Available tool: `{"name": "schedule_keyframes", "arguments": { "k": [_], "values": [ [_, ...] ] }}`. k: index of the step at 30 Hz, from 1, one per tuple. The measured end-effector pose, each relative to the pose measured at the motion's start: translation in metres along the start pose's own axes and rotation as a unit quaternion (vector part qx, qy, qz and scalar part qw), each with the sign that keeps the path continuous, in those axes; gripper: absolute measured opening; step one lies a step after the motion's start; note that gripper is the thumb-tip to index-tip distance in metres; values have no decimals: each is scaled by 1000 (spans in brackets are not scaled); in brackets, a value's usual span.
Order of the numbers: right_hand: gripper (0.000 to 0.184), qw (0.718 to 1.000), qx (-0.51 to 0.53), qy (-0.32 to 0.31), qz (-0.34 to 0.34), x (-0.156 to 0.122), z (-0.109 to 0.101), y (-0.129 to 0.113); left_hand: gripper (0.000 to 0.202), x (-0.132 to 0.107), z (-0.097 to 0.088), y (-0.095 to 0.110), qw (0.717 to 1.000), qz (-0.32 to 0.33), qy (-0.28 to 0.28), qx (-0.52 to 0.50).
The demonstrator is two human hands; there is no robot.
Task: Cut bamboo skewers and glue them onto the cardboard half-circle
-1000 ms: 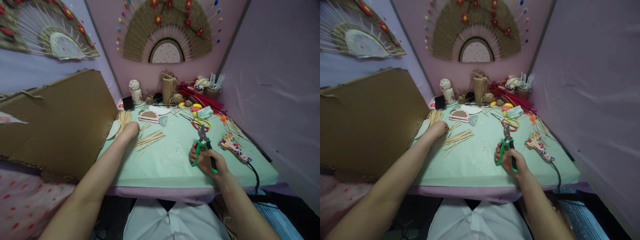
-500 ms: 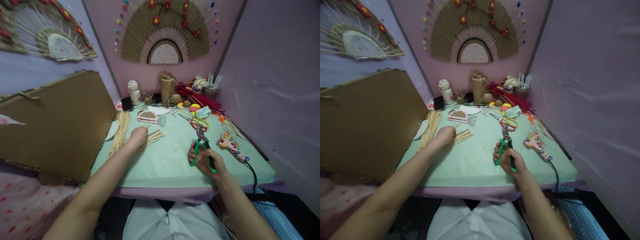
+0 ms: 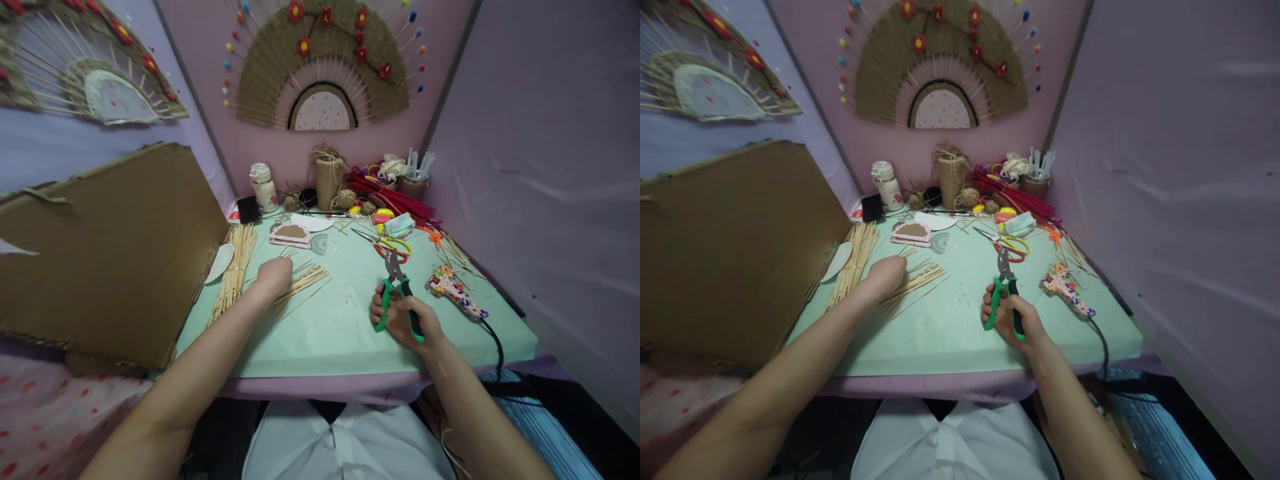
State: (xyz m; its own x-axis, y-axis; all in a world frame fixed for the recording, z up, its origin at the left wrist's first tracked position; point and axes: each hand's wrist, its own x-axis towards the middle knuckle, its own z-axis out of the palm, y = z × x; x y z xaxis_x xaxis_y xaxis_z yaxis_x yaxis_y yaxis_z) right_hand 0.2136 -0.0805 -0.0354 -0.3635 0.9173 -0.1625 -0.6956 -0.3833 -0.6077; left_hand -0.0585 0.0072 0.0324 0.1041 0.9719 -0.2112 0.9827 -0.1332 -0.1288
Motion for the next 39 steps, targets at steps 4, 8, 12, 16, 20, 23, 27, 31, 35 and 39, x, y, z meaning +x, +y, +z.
{"name": "schedule_keyframes", "arguments": {
  "k": [4,8,12,16,20,23,27,31,35,39],
  "values": [
    [33,1000,-5,-1,-1,0,1,0,35,5,-9,-14,999,-18,23,-25],
    [31,1000,-3,-3,2,0,3,-1,32,2,-16,-19,981,-25,107,-158],
    [31,1000,14,4,2,0,3,-1,27,-24,5,20,851,39,189,-488],
    [29,1000,6,4,-5,0,1,-1,29,-55,40,77,698,114,100,-700],
    [31,1000,1,-4,-6,-1,2,-1,30,-57,50,99,605,140,128,-774],
    [32,1000,0,-9,-8,-1,3,0,29,-51,50,97,574,158,103,-796],
    [31,1000,2,-6,-13,-1,2,0,19,-49,55,90,649,165,67,-740],
    [30,1000,6,-5,-5,-1,0,0,15,-51,55,84,738,161,68,-652],
    [31,1000,12,-9,-6,0,-1,0,16,-46,57,81,711,144,62,-686],
    [30,1000,11,-12,-8,1,-1,1,21,-41,65,82,682,136,60,-717]
  ]
}}
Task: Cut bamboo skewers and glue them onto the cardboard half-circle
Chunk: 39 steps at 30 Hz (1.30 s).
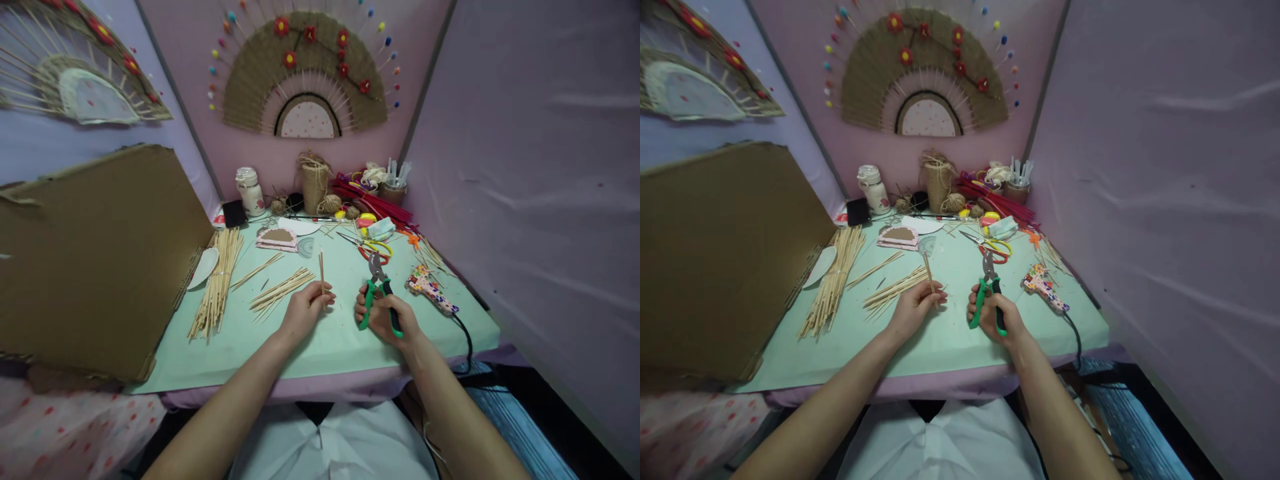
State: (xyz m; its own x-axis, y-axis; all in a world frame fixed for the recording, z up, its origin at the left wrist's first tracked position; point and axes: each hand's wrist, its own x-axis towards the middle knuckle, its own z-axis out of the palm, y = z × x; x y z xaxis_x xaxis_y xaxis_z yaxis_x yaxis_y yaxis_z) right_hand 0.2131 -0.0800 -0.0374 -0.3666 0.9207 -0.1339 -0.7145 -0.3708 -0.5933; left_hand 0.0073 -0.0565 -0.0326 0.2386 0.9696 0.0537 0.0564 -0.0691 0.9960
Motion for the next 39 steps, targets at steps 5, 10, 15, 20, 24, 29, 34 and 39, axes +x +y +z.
{"name": "schedule_keyframes", "arguments": {
  "k": [5,10,15,20,24,29,34,39],
  "values": [
    [30,998,-56,8,-10,0,4,1,13,-2,0,1,998,48,-23,40],
    [39,954,-284,63,-70,-13,22,-18,6,-5,-1,6,992,77,-39,94],
    [36,856,-473,85,-192,-25,67,-54,7,-6,1,8,988,87,-44,117],
    [22,767,-571,44,-290,-7,108,-69,7,-8,2,12,986,90,-54,131],
    [22,712,-627,-31,-314,12,116,-60,9,-10,3,14,983,95,-71,140],
    [23,711,-632,-36,-306,22,113,-52,10,-10,2,15,981,99,-86,140],
    [23,717,-638,-37,-278,21,116,-54,9,-9,2,16,982,89,-91,137],
    [21,713,-647,-36,-269,17,120,-55,9,-9,1,18,980,93,-99,147]
  ]
}}
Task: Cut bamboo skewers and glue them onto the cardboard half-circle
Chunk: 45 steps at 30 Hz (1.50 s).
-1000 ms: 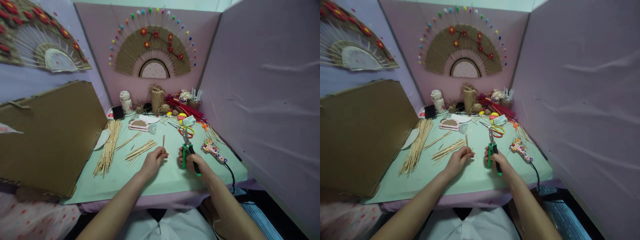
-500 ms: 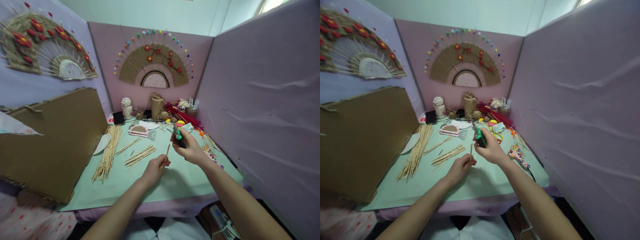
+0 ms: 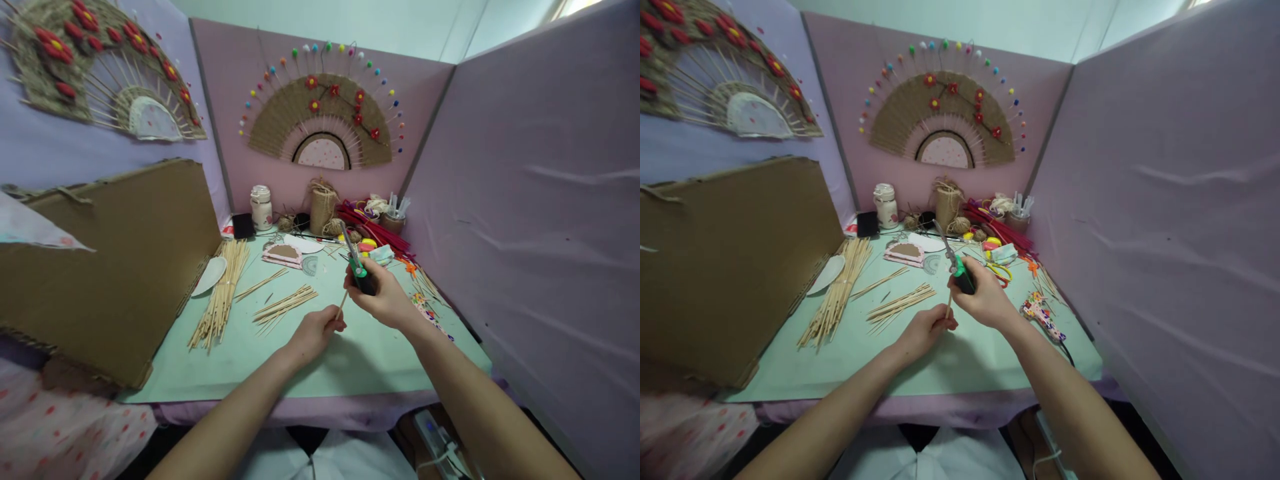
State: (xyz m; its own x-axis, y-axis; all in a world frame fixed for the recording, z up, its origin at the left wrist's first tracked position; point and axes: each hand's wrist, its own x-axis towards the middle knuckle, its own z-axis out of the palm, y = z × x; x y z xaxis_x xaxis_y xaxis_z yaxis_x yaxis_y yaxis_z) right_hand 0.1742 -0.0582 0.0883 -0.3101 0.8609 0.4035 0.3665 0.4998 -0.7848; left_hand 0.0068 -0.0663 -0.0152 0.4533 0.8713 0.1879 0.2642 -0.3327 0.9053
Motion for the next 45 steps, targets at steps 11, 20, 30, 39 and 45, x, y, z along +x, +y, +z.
{"name": "schedule_keyframes", "arguments": {
  "k": [11,20,30,39,45],
  "values": [
    [17,997,-75,24,-3,-5,2,0,13,3,-2,24,998,5,40,41],
    [21,994,-108,27,-7,-9,8,-14,20,9,-7,56,983,56,156,80],
    [43,981,-170,4,90,-29,-33,-22,14,14,-9,60,986,73,145,49],
    [48,942,-291,-97,132,-58,-45,-17,14,16,-3,49,988,63,143,21],
    [48,920,-356,-127,108,-61,-45,-24,17,15,-3,53,984,69,152,64]
  ]
}}
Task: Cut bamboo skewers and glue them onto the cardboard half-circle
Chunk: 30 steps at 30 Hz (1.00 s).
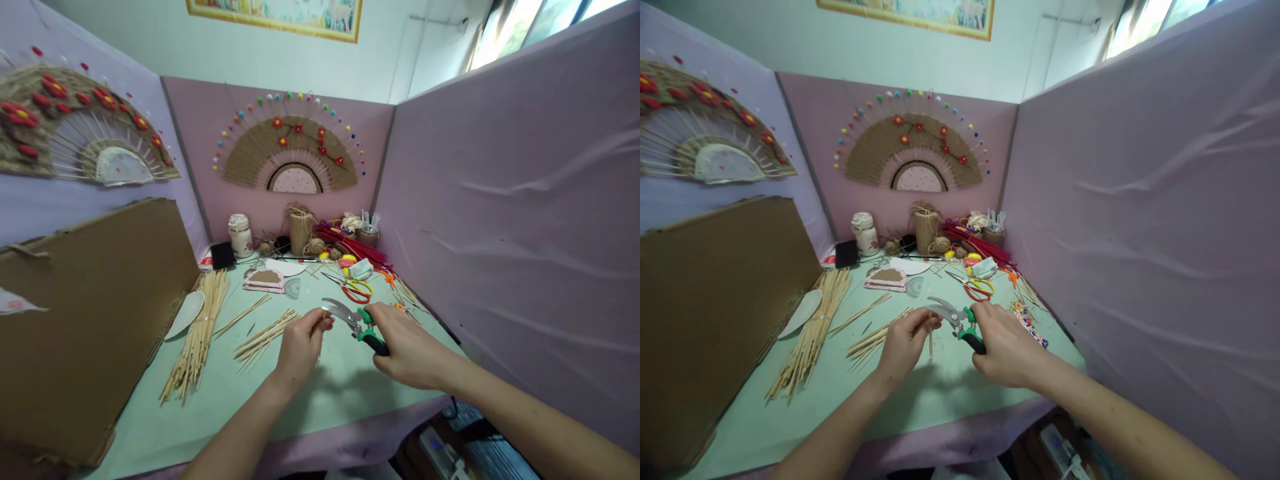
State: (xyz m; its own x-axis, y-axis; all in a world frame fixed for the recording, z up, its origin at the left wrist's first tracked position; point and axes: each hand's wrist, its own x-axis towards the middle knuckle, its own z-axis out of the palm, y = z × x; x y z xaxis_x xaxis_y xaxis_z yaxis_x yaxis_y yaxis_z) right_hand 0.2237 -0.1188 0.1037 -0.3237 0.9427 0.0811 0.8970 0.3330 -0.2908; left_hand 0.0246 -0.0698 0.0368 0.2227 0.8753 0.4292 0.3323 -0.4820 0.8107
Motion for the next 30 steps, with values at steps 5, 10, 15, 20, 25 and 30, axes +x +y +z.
{"name": "schedule_keyframes", "arguments": {
  "k": [5,10,15,20,25,30],
  "values": [
    [42,999,-29,2,30,-4,0,-12,19,-3,5,-3,997,27,30,69],
    [42,998,-38,8,45,-9,-1,-21,23,-4,16,-2,979,55,92,174],
    [40,997,-49,-5,54,-8,-2,-21,23,-5,27,-6,969,51,120,210],
    [38,997,-58,-8,53,-5,0,-20,25,-7,32,-6,969,45,118,213],
    [36,995,-81,-17,57,-3,-1,-22,24,-7,33,-6,971,44,116,205],
    [29,992,-106,-31,54,-1,-6,-25,23,-6,34,-6,974,37,111,195]
  ]
}}
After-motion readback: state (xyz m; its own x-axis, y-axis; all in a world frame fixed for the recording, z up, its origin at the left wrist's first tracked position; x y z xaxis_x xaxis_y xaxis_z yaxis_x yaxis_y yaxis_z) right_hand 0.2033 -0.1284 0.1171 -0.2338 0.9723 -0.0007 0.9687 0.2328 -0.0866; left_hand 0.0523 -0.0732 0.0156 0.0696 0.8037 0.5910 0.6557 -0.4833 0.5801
